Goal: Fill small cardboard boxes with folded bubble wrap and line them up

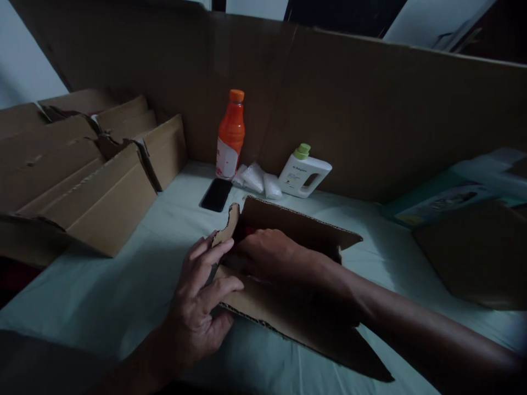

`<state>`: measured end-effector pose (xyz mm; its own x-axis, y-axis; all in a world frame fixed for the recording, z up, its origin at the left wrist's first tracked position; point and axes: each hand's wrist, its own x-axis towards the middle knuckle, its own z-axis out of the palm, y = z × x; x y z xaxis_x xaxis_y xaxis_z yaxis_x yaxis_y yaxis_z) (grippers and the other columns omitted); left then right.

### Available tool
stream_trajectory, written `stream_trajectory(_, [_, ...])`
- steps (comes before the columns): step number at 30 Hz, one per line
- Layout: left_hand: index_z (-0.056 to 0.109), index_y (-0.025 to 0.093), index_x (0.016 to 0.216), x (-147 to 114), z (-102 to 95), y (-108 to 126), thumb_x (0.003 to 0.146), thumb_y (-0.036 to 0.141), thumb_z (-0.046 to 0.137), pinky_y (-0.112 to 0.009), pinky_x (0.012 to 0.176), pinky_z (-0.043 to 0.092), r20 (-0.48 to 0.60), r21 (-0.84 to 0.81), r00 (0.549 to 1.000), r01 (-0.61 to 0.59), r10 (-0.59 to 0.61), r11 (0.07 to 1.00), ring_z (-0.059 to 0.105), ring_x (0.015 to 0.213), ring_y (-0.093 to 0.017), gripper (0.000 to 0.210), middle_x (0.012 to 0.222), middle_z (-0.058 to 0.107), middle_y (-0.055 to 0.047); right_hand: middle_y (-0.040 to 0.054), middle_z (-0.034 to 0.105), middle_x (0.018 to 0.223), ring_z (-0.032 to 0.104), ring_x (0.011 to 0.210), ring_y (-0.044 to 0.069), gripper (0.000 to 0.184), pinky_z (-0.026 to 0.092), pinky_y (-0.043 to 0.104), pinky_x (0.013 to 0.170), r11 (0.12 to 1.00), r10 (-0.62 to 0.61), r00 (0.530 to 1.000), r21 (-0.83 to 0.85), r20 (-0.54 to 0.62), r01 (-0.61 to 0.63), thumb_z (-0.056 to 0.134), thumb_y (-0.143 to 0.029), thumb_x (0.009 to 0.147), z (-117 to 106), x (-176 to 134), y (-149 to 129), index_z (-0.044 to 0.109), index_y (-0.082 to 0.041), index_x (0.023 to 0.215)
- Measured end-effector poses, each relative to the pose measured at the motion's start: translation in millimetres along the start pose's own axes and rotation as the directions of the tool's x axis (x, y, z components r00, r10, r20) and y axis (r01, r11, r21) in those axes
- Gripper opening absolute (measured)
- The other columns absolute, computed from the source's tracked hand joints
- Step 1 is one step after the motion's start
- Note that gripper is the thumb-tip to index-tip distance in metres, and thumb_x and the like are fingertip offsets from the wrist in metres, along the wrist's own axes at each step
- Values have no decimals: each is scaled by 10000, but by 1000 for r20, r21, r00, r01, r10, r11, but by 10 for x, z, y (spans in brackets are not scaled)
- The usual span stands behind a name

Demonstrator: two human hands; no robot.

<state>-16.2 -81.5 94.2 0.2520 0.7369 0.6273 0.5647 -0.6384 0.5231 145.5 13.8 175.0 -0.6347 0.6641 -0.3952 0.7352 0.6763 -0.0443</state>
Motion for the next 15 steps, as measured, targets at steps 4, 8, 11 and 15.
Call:
stream_trajectory(4, [617,241,978,12,13,-4,700,2,508,-599,1128,380,-17,3,1000,-4,4,1000,386,1392,-341,383,1503,443,-74,79,768,941,730,792,235,193,470,266,619,998,46,999,46,-17,-45,595,-251,917,40,-35,42,769,-200,983])
stream_trajectory(8, [612,244,982,4,4,26,732,24,524,-605,1147,356,-15,18,1000,-19,19,1000,386,1400,-338,344,1492,457,-69,107,758,1021,725,867,238,226,484,271,664,999,48,998,15,-43,-47,570,-261,940,34,-43,-59,761,-168,1016])
stream_trajectory(11, [588,256,1129,-64,-5,62,789,109,574,-599,1166,336,-95,-11,995,5,-6,1000,328,1454,-349,371,1575,346,-71,86,762,953,720,835,230,194,497,282,694,995,76,985,78,-152,-65,606,-267,912,-80,-305,-39,766,-177,975])
stream_trajectory(15, [446,268,1379,-177,0,16,840,193,585,-579,1178,329,-304,-99,942,120,-145,988,324,1468,-342,562,1596,308,-97,43,757,1017,710,906,238,272,538,336,774,878,422,720,445,-551,-175,574,-440,913,29,-1200,256,752,-282,1046])
